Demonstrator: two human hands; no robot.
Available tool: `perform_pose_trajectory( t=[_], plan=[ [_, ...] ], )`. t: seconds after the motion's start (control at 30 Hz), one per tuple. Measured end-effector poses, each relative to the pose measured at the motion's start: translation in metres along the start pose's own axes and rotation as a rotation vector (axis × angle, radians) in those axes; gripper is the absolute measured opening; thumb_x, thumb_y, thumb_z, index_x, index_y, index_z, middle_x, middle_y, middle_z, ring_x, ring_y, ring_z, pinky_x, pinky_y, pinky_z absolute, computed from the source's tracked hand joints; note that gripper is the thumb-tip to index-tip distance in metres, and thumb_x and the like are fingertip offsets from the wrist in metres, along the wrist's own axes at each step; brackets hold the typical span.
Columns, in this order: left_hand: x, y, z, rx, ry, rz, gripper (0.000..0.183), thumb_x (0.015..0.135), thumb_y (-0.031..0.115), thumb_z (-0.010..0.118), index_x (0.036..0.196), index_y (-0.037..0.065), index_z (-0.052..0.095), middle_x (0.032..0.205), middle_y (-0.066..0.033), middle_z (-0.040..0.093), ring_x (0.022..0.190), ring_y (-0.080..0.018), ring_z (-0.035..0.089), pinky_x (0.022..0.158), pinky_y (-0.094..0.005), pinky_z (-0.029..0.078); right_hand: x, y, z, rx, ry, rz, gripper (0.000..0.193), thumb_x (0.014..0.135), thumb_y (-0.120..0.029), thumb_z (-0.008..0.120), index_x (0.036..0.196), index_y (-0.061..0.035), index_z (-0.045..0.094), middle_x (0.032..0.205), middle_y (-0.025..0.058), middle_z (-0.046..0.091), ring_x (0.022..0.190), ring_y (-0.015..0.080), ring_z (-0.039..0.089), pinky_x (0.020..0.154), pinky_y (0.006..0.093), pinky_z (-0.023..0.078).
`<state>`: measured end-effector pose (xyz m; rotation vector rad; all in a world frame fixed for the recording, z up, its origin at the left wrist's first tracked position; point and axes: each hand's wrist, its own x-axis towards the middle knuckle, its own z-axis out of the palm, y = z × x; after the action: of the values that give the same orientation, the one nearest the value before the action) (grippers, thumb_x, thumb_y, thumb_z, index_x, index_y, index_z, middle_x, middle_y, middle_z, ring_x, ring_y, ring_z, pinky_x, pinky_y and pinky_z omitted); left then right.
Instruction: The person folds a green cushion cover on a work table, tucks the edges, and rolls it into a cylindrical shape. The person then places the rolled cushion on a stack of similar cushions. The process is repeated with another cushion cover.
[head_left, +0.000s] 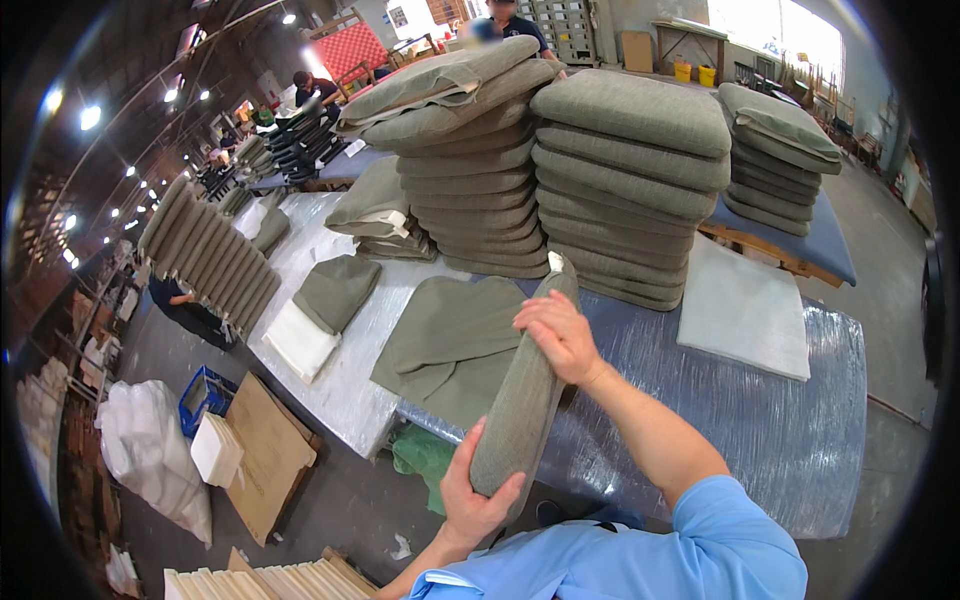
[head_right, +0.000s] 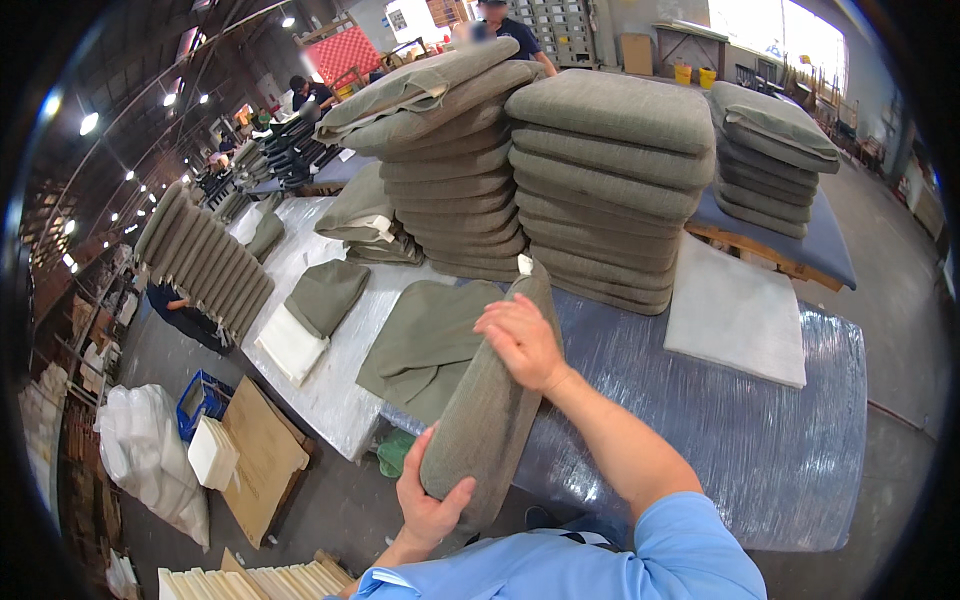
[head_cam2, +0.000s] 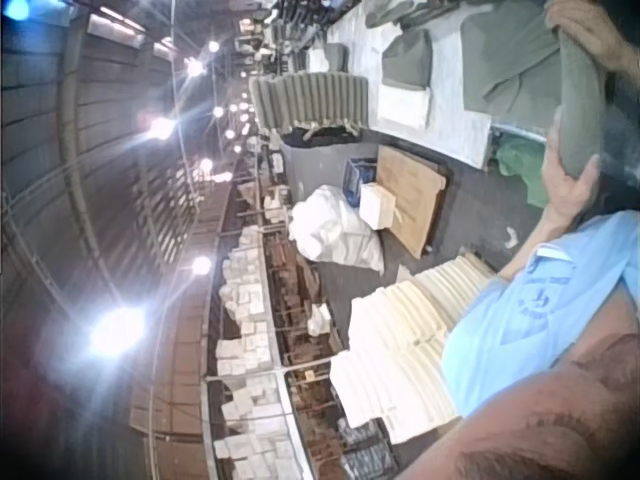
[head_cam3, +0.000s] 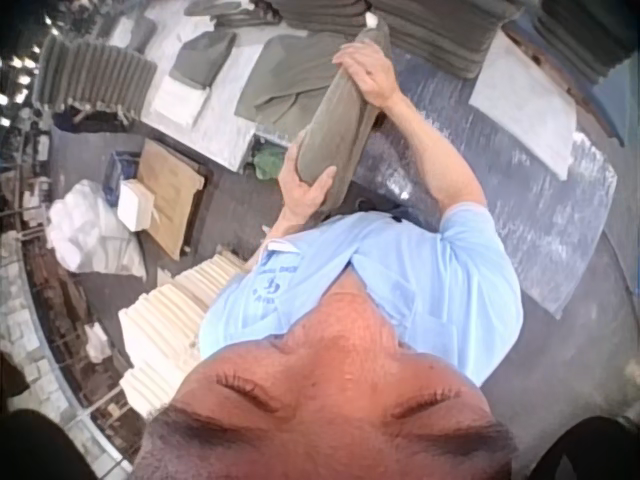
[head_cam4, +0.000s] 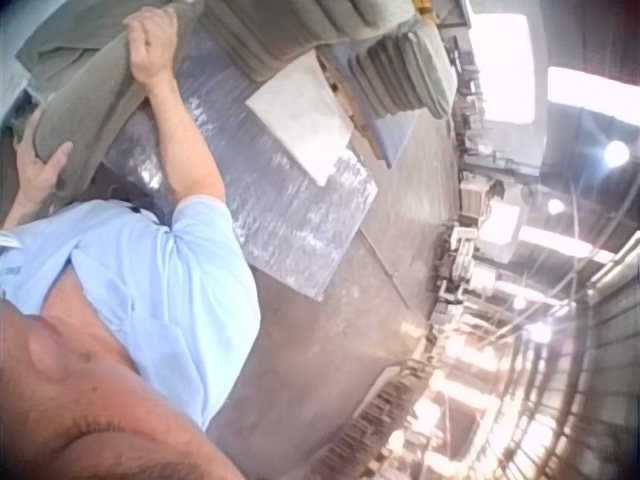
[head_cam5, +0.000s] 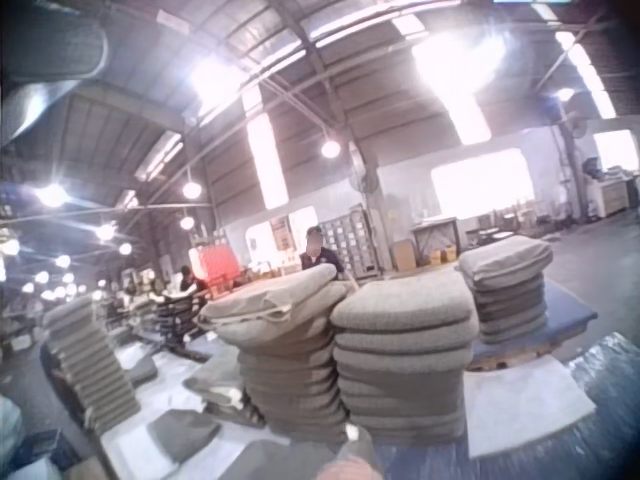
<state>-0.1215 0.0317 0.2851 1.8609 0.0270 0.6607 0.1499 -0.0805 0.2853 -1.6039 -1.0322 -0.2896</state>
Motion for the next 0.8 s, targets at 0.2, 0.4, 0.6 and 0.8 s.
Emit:
perform_pose_trajectory(
  t=[0.2,0.4,0.6,0.8],
  plan=[
    [-0.028,-0.01,0.01,-0.009,-0.072,0.121,0.088,0.087,0.008,0.086,0.159,-0.006,0.038,0.16,-0.0276,0.049,0.143,-0.0345,0.055,0.119,-0.0455,0.043,0.016,0.068,-0.036,-0.178,-0.038,0.056,0.035,0.107,-0.032,0.051,0.106,-0.0095,0.078,0.122,0.0077,0.077,0.134,0.0311,0.063,0.123,0.0555,0.033],
    [-0.02,-0.007,0.023,0.002,-0.008,0.218,0.089,0.081,0.007,0.09,0.158,0.002,0.046,0.157,-0.0318,0.048,0.142,-0.0451,0.055,0.116,-0.0487,0.045,0.032,0.078,-0.031,-0.06,-0.097,0.117,0.034,0.107,-0.025,0.054,0.105,-0.0001,0.077,0.124,0.0127,0.077,0.134,0.0315,0.062,0.118,0.0433,0.042],
    [-0.016,-0.002,0.029,0.021,-0.033,0.262,0.085,0.088,0.011,0.087,0.16,0.005,0.043,0.162,-0.0315,0.041,0.145,-0.0453,0.05,0.117,-0.0513,0.043,0.04,0.082,-0.029,-0.091,-0.129,0.177,0.037,0.108,-0.032,0.053,0.119,-0.0065,0.078,0.135,0.0132,0.072,0.138,0.0336,0.059,0.119,0.0436,0.043],
    [-0.005,0.005,0.035,0.062,0.002,0.219,0.075,0.098,0.019,0.078,0.161,0.004,0.039,0.162,-0.0319,0.039,0.146,-0.0453,0.047,0.12,-0.0509,0.04,0.039,0.061,-0.016,-0.184,0.092,0.236,0.036,0.107,-0.028,0.061,0.134,-0.0086,0.072,0.149,0.0175,0.063,0.14,0.0331,0.058,0.118,0.0409,0.043]
  ],
)
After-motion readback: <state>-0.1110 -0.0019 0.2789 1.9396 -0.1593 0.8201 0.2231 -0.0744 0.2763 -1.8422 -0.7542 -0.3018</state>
